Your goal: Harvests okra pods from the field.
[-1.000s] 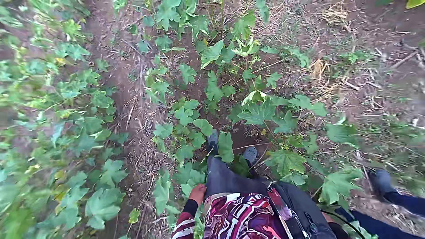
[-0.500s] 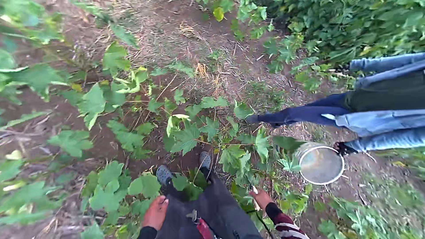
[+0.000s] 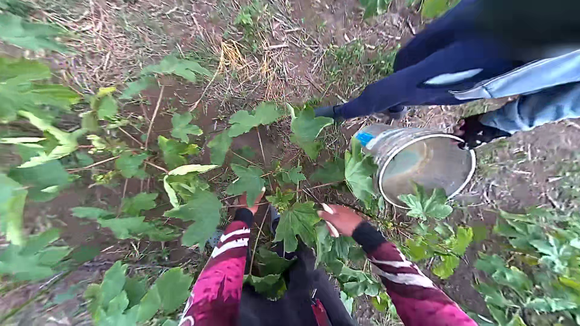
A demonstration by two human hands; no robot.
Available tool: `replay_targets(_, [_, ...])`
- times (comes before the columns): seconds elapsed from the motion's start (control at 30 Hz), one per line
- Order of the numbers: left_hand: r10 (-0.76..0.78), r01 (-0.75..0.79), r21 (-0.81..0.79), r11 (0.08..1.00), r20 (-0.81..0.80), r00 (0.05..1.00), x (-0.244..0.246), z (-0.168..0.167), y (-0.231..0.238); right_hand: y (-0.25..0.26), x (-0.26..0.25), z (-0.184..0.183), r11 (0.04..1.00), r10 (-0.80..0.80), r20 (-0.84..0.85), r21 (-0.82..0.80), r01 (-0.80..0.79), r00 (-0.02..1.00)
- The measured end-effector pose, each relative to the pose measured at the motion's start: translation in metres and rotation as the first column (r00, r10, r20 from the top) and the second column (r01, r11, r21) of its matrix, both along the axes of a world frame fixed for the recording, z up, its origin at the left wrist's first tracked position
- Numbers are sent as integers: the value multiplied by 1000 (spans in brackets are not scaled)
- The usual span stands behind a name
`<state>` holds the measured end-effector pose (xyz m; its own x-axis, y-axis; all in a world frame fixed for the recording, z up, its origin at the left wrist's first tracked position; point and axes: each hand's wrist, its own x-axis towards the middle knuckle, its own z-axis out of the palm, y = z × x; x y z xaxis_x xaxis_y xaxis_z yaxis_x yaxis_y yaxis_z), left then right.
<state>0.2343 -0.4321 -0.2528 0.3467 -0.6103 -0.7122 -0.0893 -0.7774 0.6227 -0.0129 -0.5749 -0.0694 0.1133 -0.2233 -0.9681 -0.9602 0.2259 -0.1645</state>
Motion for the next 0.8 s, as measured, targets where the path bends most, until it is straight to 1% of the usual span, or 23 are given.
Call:
replay_targets(0.03, [26,-28,-80,996,-23,999,-8,-15,-11,-8,12,-16,999,6,-14,45,-5,1000])
replay_targets(0.07, [42,-51,-102,993,-88,995,-12,-17,-24,-15,21,-31,997,10,-25,77,-8,1000])
replay_targets(0.1, [57,-70,-92,993,-135,989,-13,-15,-37,-23,31,-43,995,6,-34,100,-2,999])
replay_targets(0.17, [62,-71,-67,995,-131,989,-13,-12,-57,-37,45,-62,989,-66,-20,133,68,998])
replay_targets(0.2, [70,-78,-75,994,-105,992,-14,-10,-64,-43,49,-71,986,-95,3,139,93,995])
replay_targets(0.27, [68,-74,-117,990,-57,996,-15,-3,-74,-49,54,-85,987,-100,53,129,92,994])
replay_targets(0.33, [44,-43,-145,989,5,999,-16,-3,-79,-54,59,-92,990,-26,75,139,15,997])
replay_targets(0.43, [7,2,-153,988,56,998,-16,0,-86,-60,70,-95,982,97,94,151,-110,991])
replay_targets(0.53, [33,-15,-175,984,99,995,-17,5,-85,-60,81,-91,978,131,82,154,-143,988])
replay_targets(0.6, [110,-97,-148,984,80,991,-15,7,-78,-57,87,-92,980,111,77,154,-122,991])
replay_targets(0.67, [246,-243,-115,963,13,969,-17,-1,-66,-54,93,-96,983,113,74,139,-122,991])
replay_targets(0.73, [331,-332,-81,940,-17,943,-19,2,-56,-52,100,-96,972,186,71,131,-194,980])
replay_targets(0.77, [352,-353,-56,934,-23,936,-21,8,-53,-52,105,-95,953,266,85,124,-275,960])
replay_targets(0.8, [363,-364,-18,931,-45,931,-23,19,-53,-53,109,-94,907,391,123,116,-405,912])
